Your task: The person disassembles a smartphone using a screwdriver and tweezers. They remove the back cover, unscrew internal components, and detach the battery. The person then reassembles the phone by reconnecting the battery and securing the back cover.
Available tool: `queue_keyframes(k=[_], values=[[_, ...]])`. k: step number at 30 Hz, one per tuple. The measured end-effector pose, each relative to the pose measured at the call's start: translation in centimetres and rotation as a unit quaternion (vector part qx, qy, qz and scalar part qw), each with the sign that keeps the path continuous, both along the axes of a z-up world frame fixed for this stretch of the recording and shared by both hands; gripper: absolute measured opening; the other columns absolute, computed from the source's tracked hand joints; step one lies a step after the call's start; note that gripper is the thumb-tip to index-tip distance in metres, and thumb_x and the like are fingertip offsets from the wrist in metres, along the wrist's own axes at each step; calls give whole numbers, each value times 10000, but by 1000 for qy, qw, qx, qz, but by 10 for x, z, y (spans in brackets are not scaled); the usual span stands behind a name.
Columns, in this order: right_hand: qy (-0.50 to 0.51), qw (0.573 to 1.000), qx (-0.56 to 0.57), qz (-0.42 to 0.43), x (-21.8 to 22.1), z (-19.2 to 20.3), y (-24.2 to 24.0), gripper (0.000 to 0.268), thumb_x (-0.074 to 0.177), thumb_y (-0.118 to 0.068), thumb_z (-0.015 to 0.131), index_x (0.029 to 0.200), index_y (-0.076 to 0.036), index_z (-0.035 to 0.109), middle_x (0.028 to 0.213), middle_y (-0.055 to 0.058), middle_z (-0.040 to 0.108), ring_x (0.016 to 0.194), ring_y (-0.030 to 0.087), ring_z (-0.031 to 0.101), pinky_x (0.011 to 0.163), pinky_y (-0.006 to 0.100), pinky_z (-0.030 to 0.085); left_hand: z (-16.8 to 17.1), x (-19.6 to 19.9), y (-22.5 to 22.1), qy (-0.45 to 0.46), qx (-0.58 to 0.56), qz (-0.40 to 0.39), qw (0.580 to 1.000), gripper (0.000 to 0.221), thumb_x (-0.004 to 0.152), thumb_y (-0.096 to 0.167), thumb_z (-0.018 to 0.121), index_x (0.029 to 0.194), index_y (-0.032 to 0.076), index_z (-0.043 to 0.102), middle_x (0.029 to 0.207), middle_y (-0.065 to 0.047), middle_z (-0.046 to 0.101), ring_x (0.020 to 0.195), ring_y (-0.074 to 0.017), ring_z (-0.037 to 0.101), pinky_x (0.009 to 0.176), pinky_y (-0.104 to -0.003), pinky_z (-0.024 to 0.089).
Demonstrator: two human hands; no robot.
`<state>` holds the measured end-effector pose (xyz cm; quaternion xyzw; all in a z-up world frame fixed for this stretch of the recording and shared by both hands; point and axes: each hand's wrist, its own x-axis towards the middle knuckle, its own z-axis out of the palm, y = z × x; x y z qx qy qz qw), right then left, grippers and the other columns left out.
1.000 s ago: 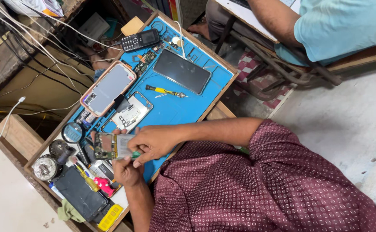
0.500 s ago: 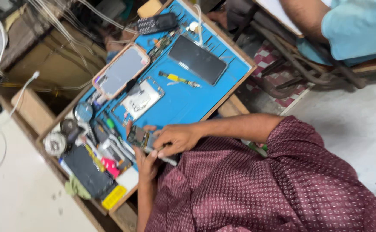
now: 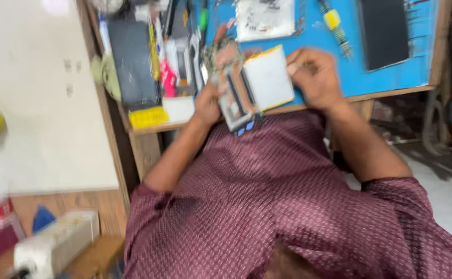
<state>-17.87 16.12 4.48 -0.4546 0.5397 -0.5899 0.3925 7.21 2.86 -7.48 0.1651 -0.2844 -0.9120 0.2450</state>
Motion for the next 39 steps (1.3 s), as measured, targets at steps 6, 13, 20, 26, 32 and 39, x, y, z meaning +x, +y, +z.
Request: queue_keyframes(k=[6, 13, 20, 26, 32, 39], values=[[-140, 989, 49, 18, 26, 37, -23, 433, 933, 7, 753, 1290, -32, 511, 1089, 101, 692, 1024, 146, 730, 899, 301, 623, 76, -14, -7, 90, -44, -13, 995, 629, 1000, 233, 469, 1565, -34, 402, 1461, -176, 585, 1332, -247, 608, 1185, -376, 475], [-247, 965, 65, 67, 21, 5, -20, 236, 1084, 23, 712, 1264, 31, 560, 1159, 186, 740, 1034, 162, 738, 971, 281, 588, 38, -13, -8, 48, -24, -11, 999, 520, 1082, 250, 437, 1484, -80, 437, 1324, -207, 631, 1190, -263, 666, 1068, -412, 557], [-374, 918, -49, 125, 24, 10, -25, 261, 1043, -40, 706, 1266, -43, 570, 1048, 135, 759, 962, 219, 776, 857, 342, 646, 63, -19, -14, 236, 94, -19, 967, 603, 1010, 304, 467, 1469, -86, 449, 1381, -192, 577, 1264, -300, 612, 1029, -498, 589], [-95, 993, 35, -57, -12, 17, -25, 315, 1022, -202, 749, 1213, 20, 635, 967, 40, 653, 812, 91, 561, 742, 200, 418, 86, -21, -22, 220, 20, -40, 974, 727, 956, 316, 495, 1573, -50, 373, 1480, -239, 509, 1411, -353, 525, 1065, -539, 574], [423, 900, 79, -76, -82, -30, -62, 257, 1078, -126, 640, 892, 36, 566, 750, 66, 530, 653, 157, 480, 605, 294, 352, 82, -17, -19, 244, 6, -51, 968, 699, 1007, 364, 487, 1561, -47, 373, 1515, -235, 488, 1418, -350, 531, 1108, -530, 563], [589, 801, -91, -64, -64, -16, -85, 182, 1032, -120, 671, 882, -31, 619, 714, 56, 581, 657, 229, 616, 677, 353, 486, 104, -43, -27, 308, -17, -62, 949, 693, 1159, 577, 237, 1558, 36, 408, 1490, -236, 525, 1370, -332, 583, 1090, -545, 580]])
